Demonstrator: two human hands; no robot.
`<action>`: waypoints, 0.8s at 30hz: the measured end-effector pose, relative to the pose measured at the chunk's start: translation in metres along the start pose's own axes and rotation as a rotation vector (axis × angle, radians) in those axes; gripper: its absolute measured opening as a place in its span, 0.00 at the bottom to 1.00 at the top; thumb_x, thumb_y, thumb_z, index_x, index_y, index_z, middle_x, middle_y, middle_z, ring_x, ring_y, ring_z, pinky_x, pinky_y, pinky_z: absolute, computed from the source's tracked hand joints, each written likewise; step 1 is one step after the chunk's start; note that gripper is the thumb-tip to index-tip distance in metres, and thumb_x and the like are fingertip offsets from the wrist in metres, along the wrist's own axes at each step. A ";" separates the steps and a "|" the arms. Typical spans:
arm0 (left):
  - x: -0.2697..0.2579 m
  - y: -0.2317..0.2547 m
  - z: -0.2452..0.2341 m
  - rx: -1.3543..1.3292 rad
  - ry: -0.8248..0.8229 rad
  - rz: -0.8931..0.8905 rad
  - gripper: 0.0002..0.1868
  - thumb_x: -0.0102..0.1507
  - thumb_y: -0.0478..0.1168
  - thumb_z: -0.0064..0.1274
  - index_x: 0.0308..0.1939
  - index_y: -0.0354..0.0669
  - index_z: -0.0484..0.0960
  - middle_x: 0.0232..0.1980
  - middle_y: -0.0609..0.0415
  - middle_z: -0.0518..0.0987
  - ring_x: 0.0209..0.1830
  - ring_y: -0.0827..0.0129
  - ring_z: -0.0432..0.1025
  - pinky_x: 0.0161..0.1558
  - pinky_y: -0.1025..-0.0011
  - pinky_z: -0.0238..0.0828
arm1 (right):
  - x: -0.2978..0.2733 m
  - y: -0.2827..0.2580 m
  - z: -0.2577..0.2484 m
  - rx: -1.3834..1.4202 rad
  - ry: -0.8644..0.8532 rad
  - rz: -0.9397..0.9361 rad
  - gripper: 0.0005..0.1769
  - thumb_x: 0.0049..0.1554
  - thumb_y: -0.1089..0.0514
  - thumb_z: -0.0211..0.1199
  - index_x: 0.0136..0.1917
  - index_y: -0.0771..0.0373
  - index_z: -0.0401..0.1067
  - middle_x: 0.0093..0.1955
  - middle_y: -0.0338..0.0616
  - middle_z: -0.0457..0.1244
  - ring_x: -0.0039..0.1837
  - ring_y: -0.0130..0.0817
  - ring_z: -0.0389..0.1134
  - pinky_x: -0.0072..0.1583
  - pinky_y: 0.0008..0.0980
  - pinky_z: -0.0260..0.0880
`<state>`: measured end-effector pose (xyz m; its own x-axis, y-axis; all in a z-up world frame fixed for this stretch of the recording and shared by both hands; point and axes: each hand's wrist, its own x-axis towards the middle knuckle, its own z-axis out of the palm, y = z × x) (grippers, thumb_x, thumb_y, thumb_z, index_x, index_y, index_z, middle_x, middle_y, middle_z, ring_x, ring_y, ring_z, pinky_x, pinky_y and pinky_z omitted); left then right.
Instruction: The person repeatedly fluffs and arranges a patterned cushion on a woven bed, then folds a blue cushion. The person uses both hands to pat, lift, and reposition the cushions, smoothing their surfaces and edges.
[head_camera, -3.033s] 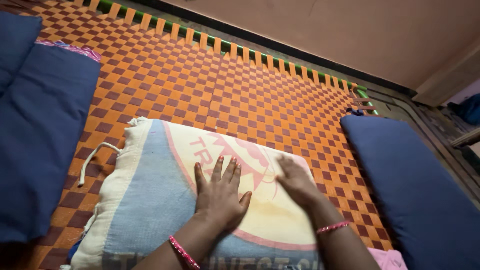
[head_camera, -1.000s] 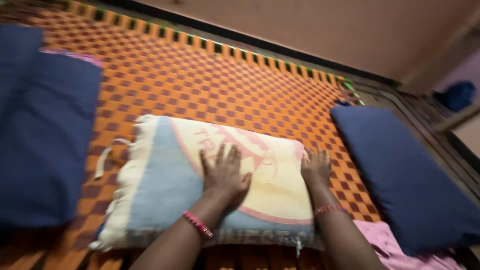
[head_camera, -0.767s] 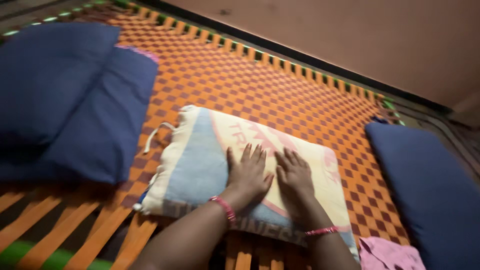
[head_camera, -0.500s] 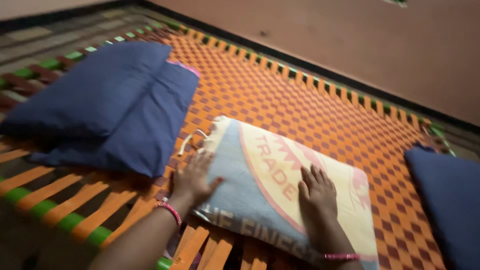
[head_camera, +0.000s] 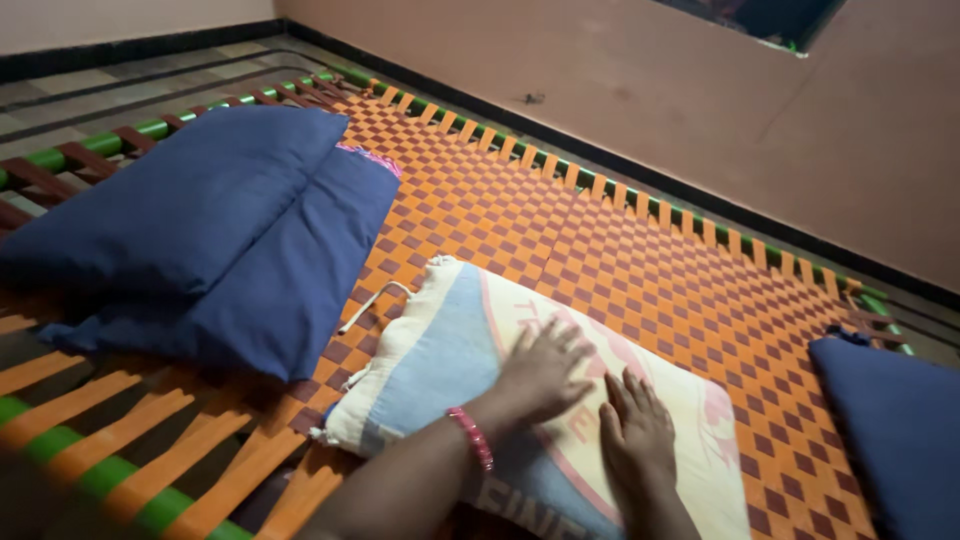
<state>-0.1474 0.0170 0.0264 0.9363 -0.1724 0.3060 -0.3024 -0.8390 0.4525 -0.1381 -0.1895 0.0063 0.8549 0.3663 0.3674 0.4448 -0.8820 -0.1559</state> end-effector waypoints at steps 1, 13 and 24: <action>0.003 -0.001 -0.004 0.076 -0.063 -0.051 0.38 0.64 0.65 0.43 0.75 0.56 0.63 0.82 0.50 0.52 0.83 0.52 0.39 0.75 0.40 0.28 | -0.002 0.001 0.001 -0.005 -0.002 -0.002 0.32 0.62 0.42 0.43 0.77 0.48 0.60 0.82 0.43 0.48 0.84 0.42 0.42 0.79 0.44 0.37; -0.003 -0.118 -0.059 0.206 -0.038 -0.617 0.41 0.66 0.73 0.29 0.79 0.65 0.55 0.84 0.53 0.48 0.84 0.56 0.42 0.72 0.36 0.43 | 0.001 -0.009 0.002 -0.090 -0.017 -0.028 0.31 0.61 0.42 0.46 0.76 0.48 0.60 0.82 0.43 0.49 0.83 0.43 0.44 0.78 0.46 0.38; 0.057 -0.035 -0.011 -0.868 0.012 -0.439 0.26 0.62 0.44 0.49 0.64 0.42 0.73 0.50 0.32 0.81 0.47 0.38 0.77 0.46 0.47 0.76 | -0.003 0.013 0.015 -0.050 -0.032 -0.005 0.34 0.61 0.43 0.43 0.79 0.48 0.55 0.83 0.43 0.46 0.82 0.42 0.40 0.77 0.48 0.33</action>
<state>-0.0854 0.0421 0.0379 0.9967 0.0743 -0.0314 0.0426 -0.1543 0.9871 -0.1311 -0.1972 -0.0102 0.8612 0.3796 0.3381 0.4362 -0.8934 -0.1079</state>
